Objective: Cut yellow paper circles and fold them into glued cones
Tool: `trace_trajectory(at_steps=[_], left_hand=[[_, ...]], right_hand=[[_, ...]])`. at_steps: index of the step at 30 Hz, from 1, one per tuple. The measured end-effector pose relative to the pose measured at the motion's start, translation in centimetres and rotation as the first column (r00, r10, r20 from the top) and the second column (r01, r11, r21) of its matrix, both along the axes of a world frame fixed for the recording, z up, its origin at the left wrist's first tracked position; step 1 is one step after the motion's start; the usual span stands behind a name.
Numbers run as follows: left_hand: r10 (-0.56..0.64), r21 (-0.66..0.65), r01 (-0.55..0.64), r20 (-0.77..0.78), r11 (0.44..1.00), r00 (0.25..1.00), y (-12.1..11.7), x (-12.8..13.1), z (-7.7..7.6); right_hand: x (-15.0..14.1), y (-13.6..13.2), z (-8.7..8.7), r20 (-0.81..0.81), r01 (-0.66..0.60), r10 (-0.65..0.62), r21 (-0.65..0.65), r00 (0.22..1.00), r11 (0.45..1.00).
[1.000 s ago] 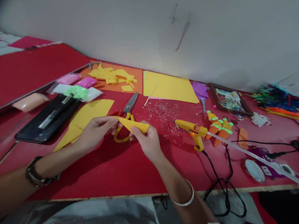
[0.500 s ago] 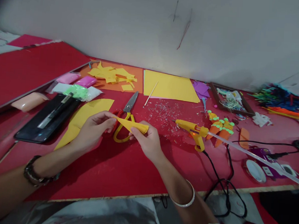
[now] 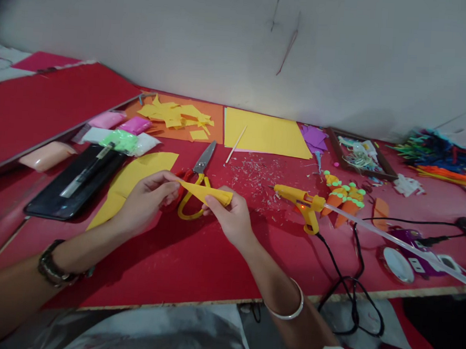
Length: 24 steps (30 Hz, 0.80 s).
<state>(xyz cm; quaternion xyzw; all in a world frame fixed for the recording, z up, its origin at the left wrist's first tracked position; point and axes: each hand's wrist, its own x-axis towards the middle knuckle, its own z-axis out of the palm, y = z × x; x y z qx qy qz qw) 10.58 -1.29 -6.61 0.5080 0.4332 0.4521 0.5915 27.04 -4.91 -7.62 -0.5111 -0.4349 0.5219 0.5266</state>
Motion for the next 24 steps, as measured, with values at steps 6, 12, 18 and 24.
trace_trajectory(at_steps=[6,12,18,24], left_hand=[[-0.012,-0.087,0.013,0.01,0.996,1.0,0.13,-0.13,0.02],[-0.143,-0.137,0.135,-0.05,0.981,0.988,0.38,-0.5,-0.23],[-0.167,-0.042,0.162,-0.227,0.986,0.959,0.27,-0.85,0.24],[-0.323,0.052,0.334,-0.154,0.941,0.934,-0.45,-0.08,-0.11]], right_hand=[[0.07,0.04,-0.13,0.0,0.003,-0.003,0.011,1.0,1.0],[0.18,0.03,0.19,0.059,0.028,-0.032,0.06,0.998,0.998],[0.16,0.05,0.74,0.03,0.079,-0.081,0.076,0.996,0.994],[0.09,-0.07,0.04,0.065,0.01,-0.015,0.068,0.998,0.998]])
